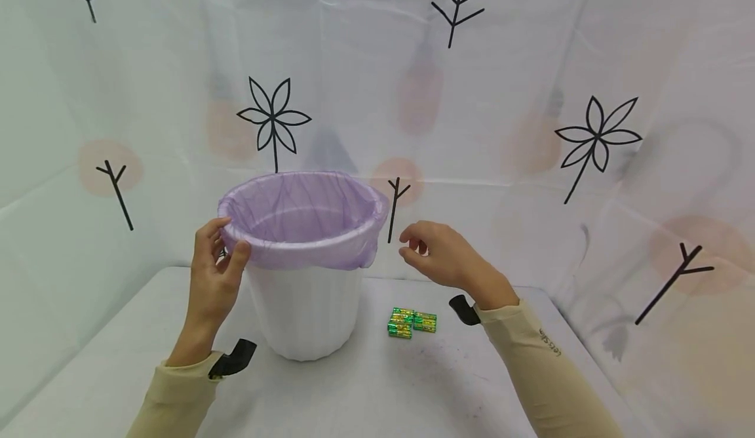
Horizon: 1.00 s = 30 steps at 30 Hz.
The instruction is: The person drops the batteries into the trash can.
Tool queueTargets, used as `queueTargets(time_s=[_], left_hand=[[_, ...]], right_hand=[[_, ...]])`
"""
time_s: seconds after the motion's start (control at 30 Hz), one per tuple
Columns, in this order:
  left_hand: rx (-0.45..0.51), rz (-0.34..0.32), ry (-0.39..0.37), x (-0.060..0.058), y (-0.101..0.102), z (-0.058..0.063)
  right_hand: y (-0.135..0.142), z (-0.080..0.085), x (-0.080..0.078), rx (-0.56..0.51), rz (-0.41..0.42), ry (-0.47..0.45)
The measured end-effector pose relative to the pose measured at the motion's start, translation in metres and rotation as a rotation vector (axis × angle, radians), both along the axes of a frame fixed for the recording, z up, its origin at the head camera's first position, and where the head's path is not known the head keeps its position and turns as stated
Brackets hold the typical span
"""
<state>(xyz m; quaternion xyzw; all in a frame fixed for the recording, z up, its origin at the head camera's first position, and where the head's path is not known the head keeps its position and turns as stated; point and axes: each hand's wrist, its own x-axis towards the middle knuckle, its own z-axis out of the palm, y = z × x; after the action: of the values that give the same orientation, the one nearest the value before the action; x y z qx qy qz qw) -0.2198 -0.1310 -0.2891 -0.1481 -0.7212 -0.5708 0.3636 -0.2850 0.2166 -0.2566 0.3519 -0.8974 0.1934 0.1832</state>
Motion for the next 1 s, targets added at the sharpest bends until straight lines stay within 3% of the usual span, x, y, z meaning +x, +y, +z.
queueTargets(time_s=[0.6, 1.0], left_hand=[[0.001, 0.004, 0.002, -0.001, 0.001, 0.001], [-0.003, 0.017, 0.004, -0.001, 0.001, 0.002]], right_hand=[[0.005, -0.081, -0.001, 0.058, -0.056, -0.216], [0.002, -0.126, -0.007, 0.066, -0.067, -0.335]])
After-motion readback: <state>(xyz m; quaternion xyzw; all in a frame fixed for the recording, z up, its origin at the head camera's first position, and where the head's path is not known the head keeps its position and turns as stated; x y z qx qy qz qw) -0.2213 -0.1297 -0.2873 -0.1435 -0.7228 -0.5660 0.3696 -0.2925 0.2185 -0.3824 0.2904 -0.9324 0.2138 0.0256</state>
